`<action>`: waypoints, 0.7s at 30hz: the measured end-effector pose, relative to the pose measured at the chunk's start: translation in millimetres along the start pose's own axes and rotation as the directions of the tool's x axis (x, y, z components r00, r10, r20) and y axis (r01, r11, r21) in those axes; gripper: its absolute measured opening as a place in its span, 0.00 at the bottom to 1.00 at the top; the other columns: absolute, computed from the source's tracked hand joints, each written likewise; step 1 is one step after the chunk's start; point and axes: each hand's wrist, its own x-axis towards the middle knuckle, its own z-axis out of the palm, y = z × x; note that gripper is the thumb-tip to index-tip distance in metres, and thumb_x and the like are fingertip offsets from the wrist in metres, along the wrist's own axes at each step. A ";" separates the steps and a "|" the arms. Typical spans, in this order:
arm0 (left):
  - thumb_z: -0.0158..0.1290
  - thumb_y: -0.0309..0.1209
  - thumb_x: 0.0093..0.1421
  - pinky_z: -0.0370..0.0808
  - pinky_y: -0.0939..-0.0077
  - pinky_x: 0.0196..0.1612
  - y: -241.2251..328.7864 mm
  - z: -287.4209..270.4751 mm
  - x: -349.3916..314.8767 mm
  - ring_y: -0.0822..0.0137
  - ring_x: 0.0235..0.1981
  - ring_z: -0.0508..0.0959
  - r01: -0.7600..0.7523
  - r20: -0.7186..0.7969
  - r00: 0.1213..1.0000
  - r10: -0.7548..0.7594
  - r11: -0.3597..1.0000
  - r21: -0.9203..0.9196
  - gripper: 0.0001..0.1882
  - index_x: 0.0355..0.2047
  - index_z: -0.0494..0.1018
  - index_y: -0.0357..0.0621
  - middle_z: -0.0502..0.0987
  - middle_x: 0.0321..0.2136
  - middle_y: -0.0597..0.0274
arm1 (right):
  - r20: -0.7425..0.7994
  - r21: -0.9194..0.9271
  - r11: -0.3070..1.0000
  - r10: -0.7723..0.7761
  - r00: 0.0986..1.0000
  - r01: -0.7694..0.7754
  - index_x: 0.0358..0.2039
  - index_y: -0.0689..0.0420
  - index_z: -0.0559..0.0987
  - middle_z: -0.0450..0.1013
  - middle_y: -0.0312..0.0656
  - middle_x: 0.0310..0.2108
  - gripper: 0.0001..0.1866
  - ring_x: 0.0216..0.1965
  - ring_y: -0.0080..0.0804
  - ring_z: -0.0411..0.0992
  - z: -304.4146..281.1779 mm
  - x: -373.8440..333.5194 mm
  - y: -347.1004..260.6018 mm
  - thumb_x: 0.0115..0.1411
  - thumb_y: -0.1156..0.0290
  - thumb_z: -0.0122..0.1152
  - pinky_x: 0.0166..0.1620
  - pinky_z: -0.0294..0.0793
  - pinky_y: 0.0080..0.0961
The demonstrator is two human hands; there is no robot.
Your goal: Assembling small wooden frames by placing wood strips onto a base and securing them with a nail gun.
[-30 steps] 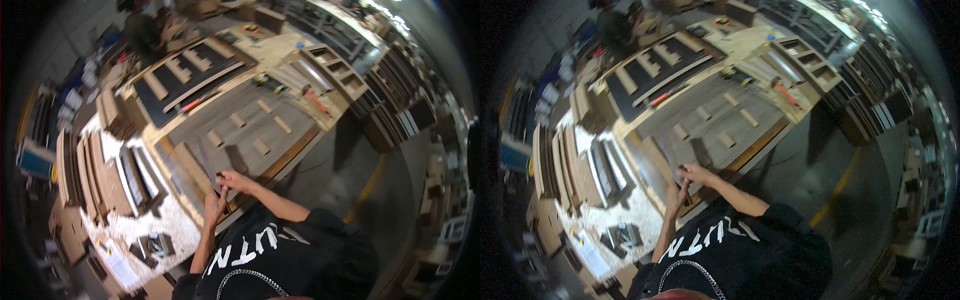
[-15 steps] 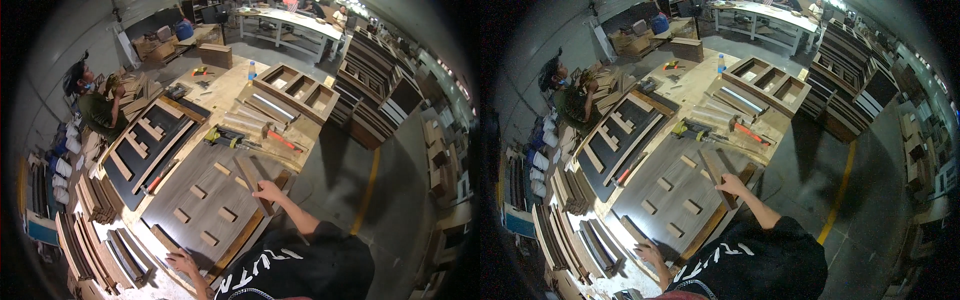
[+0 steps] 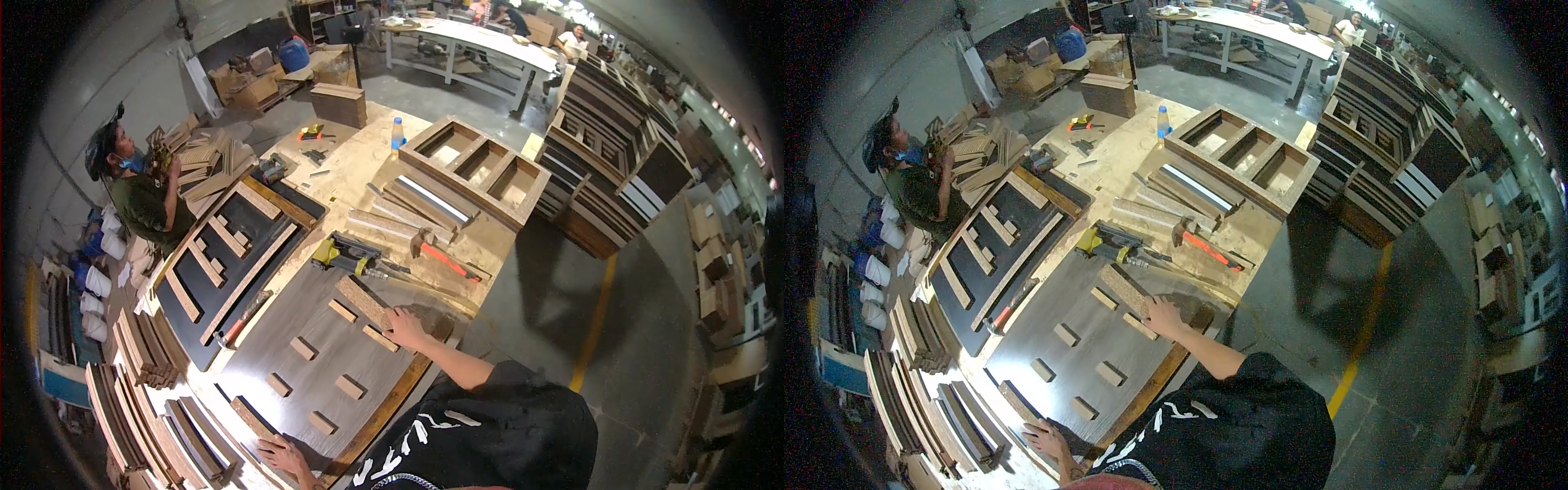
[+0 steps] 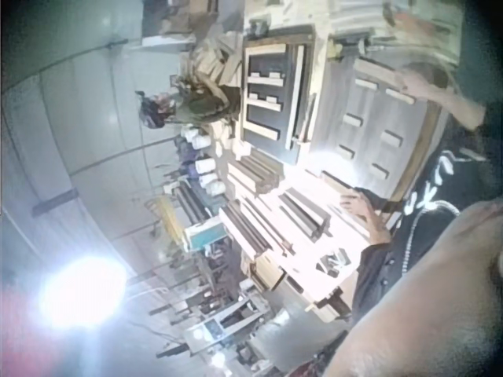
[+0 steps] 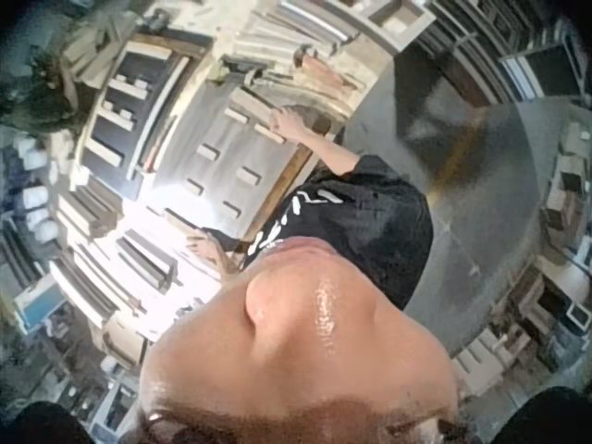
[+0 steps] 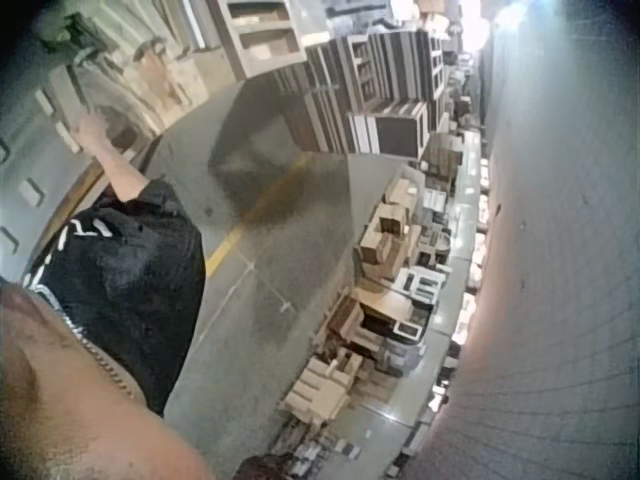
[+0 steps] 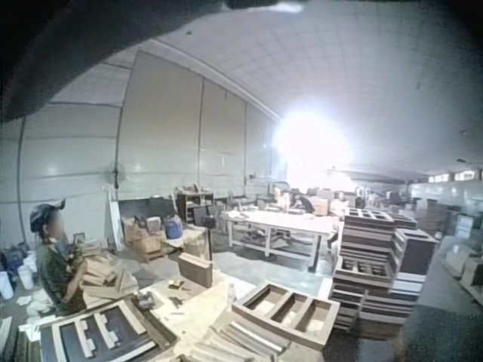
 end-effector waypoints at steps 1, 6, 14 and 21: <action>0.33 0.56 0.69 0.54 0.43 0.64 0.3 -1.4 -0.7 0.43 0.67 0.54 0.016 0.015 1.000 -0.016 1.000 -0.001 0.38 0.70 0.46 0.45 0.50 0.67 0.38 | -0.037 -0.004 1.000 -0.004 0.999 0.003 0.61 0.61 0.61 0.64 0.55 0.54 0.37 0.57 0.55 0.64 2.0 -0.2 -1.0 0.56 0.57 0.64 0.56 0.69 0.47; 0.32 0.57 0.69 0.53 0.43 0.63 2.8 -5.7 -2.7 0.43 0.67 0.54 0.039 0.010 0.999 -0.039 0.999 -0.022 0.38 0.70 0.46 0.45 0.51 0.67 0.38 | -0.093 0.007 1.000 -0.016 0.996 0.016 0.59 0.61 0.63 0.65 0.53 0.52 0.36 0.56 0.53 0.64 12.7 -5.7 -4.5 0.55 0.59 0.65 0.53 0.70 0.48; 0.33 0.56 0.69 0.56 0.44 0.61 1.1 -6.4 -7.2 0.42 0.64 0.58 0.019 -0.082 0.996 -0.022 0.999 -0.035 0.37 0.69 0.50 0.43 0.53 0.65 0.37 | -0.178 0.015 0.991 -0.125 0.976 0.129 0.56 0.61 0.66 0.66 0.52 0.46 0.33 0.52 0.50 0.66 15.1 -10.3 -4.2 0.52 0.59 0.64 0.49 0.71 0.45; 0.34 0.55 0.69 0.59 0.48 0.60 2.4 -2.9 -3.7 0.44 0.62 0.63 0.017 -0.103 0.995 -0.016 1.000 0.005 0.37 0.68 0.50 0.40 0.56 0.65 0.39 | -0.298 -0.137 0.974 -0.214 0.930 0.180 0.57 0.66 0.65 0.64 0.53 0.47 0.35 0.50 0.50 0.65 25.8 -9.3 -4.9 0.56 0.56 0.61 0.51 0.68 0.42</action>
